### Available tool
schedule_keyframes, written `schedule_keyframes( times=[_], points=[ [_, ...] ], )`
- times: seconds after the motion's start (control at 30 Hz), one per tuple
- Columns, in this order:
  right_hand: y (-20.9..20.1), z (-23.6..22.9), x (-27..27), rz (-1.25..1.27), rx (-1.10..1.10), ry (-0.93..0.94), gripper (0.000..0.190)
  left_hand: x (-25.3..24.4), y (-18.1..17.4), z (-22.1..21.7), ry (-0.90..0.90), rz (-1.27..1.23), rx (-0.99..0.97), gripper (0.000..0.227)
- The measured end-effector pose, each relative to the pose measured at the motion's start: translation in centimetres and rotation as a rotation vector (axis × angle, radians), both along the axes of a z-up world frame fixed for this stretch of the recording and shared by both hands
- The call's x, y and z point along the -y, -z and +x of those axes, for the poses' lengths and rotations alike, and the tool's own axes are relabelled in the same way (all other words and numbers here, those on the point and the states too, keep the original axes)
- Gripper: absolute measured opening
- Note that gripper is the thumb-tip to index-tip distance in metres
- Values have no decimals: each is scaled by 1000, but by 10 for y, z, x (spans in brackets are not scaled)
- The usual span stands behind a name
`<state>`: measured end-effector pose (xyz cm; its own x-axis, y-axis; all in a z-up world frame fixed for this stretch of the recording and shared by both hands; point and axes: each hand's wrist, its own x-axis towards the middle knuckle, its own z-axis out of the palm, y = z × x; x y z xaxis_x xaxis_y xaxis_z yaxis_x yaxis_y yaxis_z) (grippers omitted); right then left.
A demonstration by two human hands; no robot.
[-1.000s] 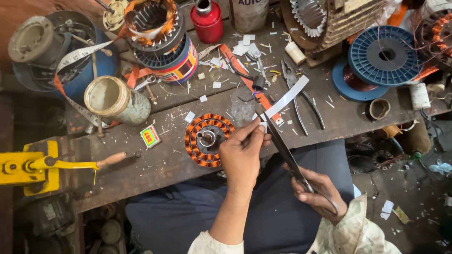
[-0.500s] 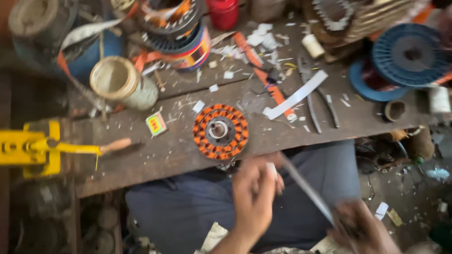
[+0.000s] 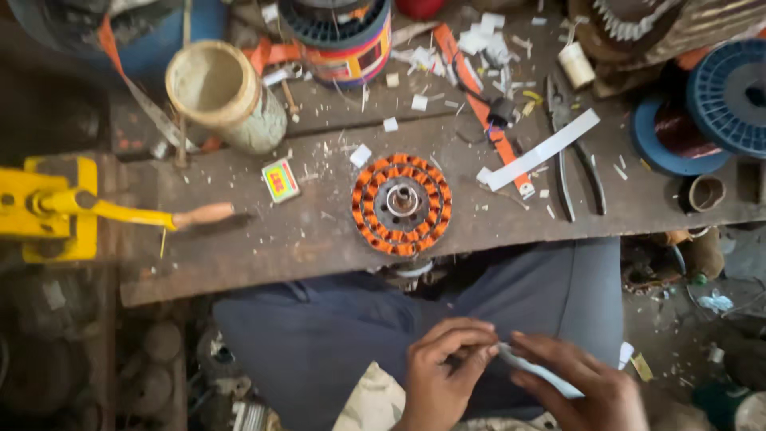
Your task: The person is assembling a motor component by inserting small white insulating pieces into the slots of a copper-wound rotor. They use scissors to cut the insulating material and pliers to adjust the copper windings. The person works methodically, placing each piece into the rotor slots.
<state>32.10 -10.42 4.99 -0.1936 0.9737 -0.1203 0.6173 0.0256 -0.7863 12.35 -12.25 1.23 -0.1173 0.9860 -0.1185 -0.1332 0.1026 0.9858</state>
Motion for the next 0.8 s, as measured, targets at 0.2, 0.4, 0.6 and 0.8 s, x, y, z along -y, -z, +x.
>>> schedule_keyframes(
  times=[0.2, 0.4, 0.6, 0.8],
  points=[
    [-2, -45, -38, 130, -183, -83, 21, -17, 15, -15, -55, -126, 299, 11],
    [-5, -40, -57, -100, -367, 45, 13, -37, -10, -29, -273, -30, -221, 22],
    [4, -37, -61, -81, -119, 8, 13, -90, -42, -44, -336, 266, -1010, 36],
    [1, -50, -68, -60, -128, 47, 16, -96, -44, -46, -341, 347, -974, 19]
  ],
)
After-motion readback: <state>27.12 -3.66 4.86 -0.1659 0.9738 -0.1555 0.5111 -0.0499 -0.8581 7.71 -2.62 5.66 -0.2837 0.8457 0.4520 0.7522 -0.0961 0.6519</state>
